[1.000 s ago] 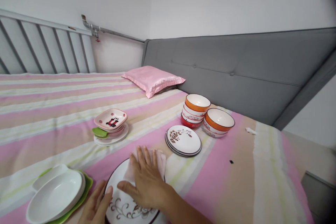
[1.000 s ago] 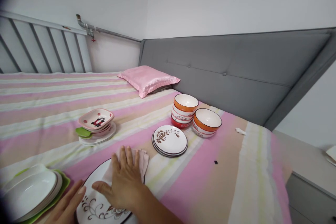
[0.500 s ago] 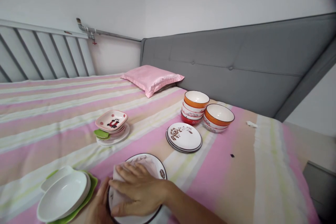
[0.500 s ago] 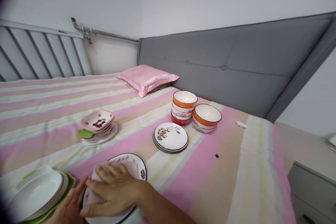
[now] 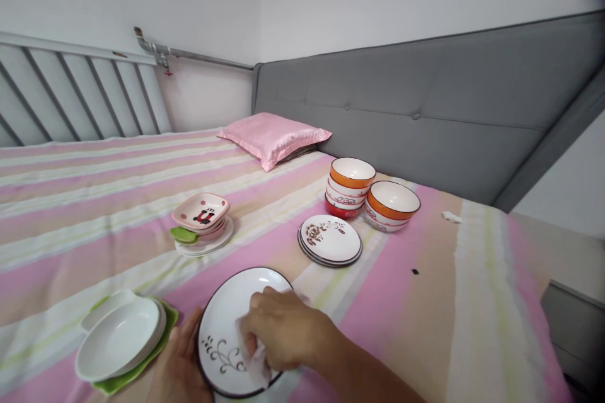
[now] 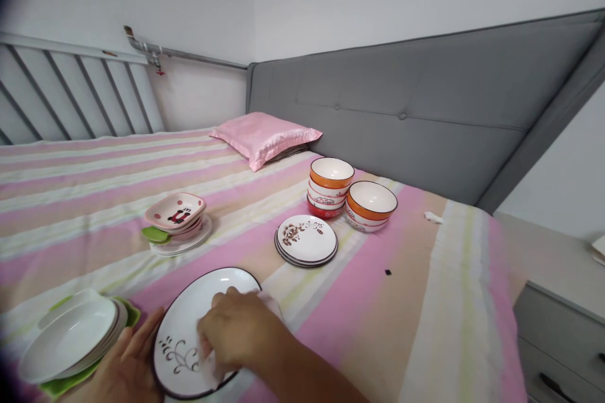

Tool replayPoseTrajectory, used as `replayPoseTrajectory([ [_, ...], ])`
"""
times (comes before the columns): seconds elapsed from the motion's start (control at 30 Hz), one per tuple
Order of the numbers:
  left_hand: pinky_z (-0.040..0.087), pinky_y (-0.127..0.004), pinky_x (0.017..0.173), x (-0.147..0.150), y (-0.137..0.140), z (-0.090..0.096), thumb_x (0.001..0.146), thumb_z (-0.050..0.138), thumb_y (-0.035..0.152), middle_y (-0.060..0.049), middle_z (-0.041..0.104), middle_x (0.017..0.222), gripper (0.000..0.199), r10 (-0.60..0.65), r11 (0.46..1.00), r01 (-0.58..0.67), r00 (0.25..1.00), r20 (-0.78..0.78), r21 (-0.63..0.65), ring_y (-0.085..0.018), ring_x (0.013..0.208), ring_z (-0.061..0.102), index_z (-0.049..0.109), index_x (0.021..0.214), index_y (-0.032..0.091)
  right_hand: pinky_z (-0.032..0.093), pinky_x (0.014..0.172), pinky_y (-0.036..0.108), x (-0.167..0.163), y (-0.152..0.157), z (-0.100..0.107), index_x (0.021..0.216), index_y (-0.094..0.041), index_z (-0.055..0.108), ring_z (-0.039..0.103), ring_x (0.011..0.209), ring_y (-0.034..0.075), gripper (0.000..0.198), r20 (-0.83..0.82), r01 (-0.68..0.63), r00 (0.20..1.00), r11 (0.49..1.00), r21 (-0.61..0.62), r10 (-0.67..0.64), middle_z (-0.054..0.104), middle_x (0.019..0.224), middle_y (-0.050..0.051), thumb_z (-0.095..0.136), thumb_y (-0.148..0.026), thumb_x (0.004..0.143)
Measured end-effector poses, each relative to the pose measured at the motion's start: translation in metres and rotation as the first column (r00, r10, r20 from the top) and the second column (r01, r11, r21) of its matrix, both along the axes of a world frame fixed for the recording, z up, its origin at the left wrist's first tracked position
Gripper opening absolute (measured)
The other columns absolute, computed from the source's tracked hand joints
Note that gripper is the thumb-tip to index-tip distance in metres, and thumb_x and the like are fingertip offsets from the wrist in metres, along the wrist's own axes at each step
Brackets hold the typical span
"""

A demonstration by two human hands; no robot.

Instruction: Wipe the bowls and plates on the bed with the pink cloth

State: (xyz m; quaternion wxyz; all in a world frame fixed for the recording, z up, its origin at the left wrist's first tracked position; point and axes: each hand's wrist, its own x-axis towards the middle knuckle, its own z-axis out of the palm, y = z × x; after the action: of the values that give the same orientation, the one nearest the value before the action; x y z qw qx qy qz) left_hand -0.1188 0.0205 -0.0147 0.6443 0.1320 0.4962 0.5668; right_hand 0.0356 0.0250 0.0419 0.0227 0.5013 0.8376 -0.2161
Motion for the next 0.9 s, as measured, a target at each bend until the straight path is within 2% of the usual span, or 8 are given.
replayPoseTrajectory([
  [0.13, 0.042, -0.034, 0.101, 0.005, -0.003, 0.008, 0.081, 0.051, 0.044, -0.002, 0.062, 0.12, 0.042, 0.037, 0.999, -0.037, 0.999, 0.001, 0.002, -0.021, 0.121, 0.049, 0.06, 0.115, 0.021, 0.044, 0.067, 0.033, 0.005, 0.002, -0.005, 0.085, -0.022, 0.063, 0.053, 0.098, 0.026, 0.022, 0.03, 0.207, 0.978, 0.978, 0.024, -0.207, 0.057, 0.102, 0.007, 0.061, -0.011, 0.065],
  [0.2, 0.041, -0.034, 0.101, 0.006, -0.005, 0.01, 0.08, 0.052, 0.045, -0.003, 0.063, 0.119, 0.042, 0.046, 0.999, -0.045, 0.999, -0.006, 0.03, -0.022, 0.119, 0.05, 0.061, 0.113, 0.02, 0.044, 0.068, 0.034, 0.008, 0.007, -0.015, 0.087, -0.021, 0.061, 0.052, 0.098, 0.026, 0.021, -0.009, 0.303, 0.953, 0.947, 0.103, -0.304, 0.056, 0.101, 0.009, 0.056, -0.012, 0.069],
  [0.3, 0.036, -0.035, 0.106, 0.008, -0.007, 0.015, 0.08, 0.052, 0.045, -0.003, 0.063, 0.119, 0.042, 0.04, 0.998, -0.039, 0.999, -0.015, 0.048, -0.022, 0.12, 0.05, 0.062, 0.112, 0.02, 0.042, 0.07, 0.032, 0.008, 0.017, -0.031, 0.092, -0.019, 0.058, 0.05, 0.095, 0.023, 0.025, -0.069, 0.353, 0.935, 0.902, 0.248, -0.347, 0.056, 0.101, 0.01, 0.054, -0.01, 0.069],
  [0.4, 0.031, -0.037, 0.109, 0.012, -0.008, 0.019, 0.082, 0.051, 0.042, -0.003, 0.063, 0.12, 0.04, 0.068, 0.997, -0.068, 0.997, -0.024, 0.023, -0.022, 0.121, 0.049, 0.062, 0.112, 0.02, 0.041, 0.072, 0.031, 0.004, 0.025, -0.042, 0.096, -0.018, 0.056, 0.049, 0.093, 0.021, 0.029, -0.145, 0.35, 0.937, 0.864, 0.363, -0.318, 0.055, 0.103, 0.009, 0.054, -0.008, 0.069],
  [0.5, 0.033, -0.038, 0.108, 0.013, -0.007, 0.018, 0.081, 0.051, 0.042, -0.004, 0.063, 0.118, 0.039, 0.076, 0.997, -0.075, 0.996, -0.038, 0.035, -0.023, 0.12, 0.05, 0.063, 0.11, 0.02, 0.04, 0.079, 0.03, -0.004, 0.031, -0.05, 0.1, -0.019, 0.056, 0.048, 0.096, 0.02, 0.027, -0.241, 0.357, 0.93, 0.834, 0.42, -0.277, 0.055, 0.107, 0.008, 0.049, -0.008, 0.076],
  [0.7, 0.046, -0.038, 0.097, 0.011, -0.005, 0.01, 0.078, 0.052, 0.044, -0.005, 0.065, 0.114, 0.039, 0.068, 0.995, -0.063, 0.995, -0.07, 0.071, -0.026, 0.115, 0.054, 0.065, 0.106, 0.02, 0.033, 0.098, 0.03, -0.021, 0.032, -0.058, 0.114, -0.021, 0.054, 0.044, 0.111, 0.018, 0.03, -0.321, 0.19, 0.947, 0.858, 0.478, -0.031, 0.054, 0.119, 0.005, 0.046, -0.016, 0.086],
  [0.8, 0.047, -0.037, 0.095, 0.011, -0.004, 0.009, 0.079, 0.05, 0.043, -0.004, 0.066, 0.112, 0.038, 0.079, 0.994, -0.074, 0.995, -0.065, 0.08, -0.025, 0.114, 0.055, 0.064, 0.107, 0.021, 0.031, 0.101, 0.029, -0.027, 0.028, -0.056, 0.114, -0.023, 0.054, 0.043, 0.115, 0.017, 0.028, -0.33, 0.102, 0.941, 0.864, 0.493, 0.078, 0.053, 0.124, 0.002, 0.048, -0.02, 0.087],
  [0.9, 0.048, -0.038, 0.094, 0.01, -0.005, 0.011, 0.08, 0.05, 0.039, -0.005, 0.066, 0.109, 0.038, 0.06, 0.996, -0.056, 0.997, -0.047, 0.074, -0.024, 0.111, 0.057, 0.063, 0.11, 0.02, 0.031, 0.101, 0.027, -0.03, 0.022, -0.05, 0.113, -0.025, 0.056, 0.046, 0.113, 0.016, 0.027, -0.358, 0.059, 0.926, 0.892, 0.449, 0.119, 0.055, 0.122, 0.0, 0.051, -0.024, 0.086],
])
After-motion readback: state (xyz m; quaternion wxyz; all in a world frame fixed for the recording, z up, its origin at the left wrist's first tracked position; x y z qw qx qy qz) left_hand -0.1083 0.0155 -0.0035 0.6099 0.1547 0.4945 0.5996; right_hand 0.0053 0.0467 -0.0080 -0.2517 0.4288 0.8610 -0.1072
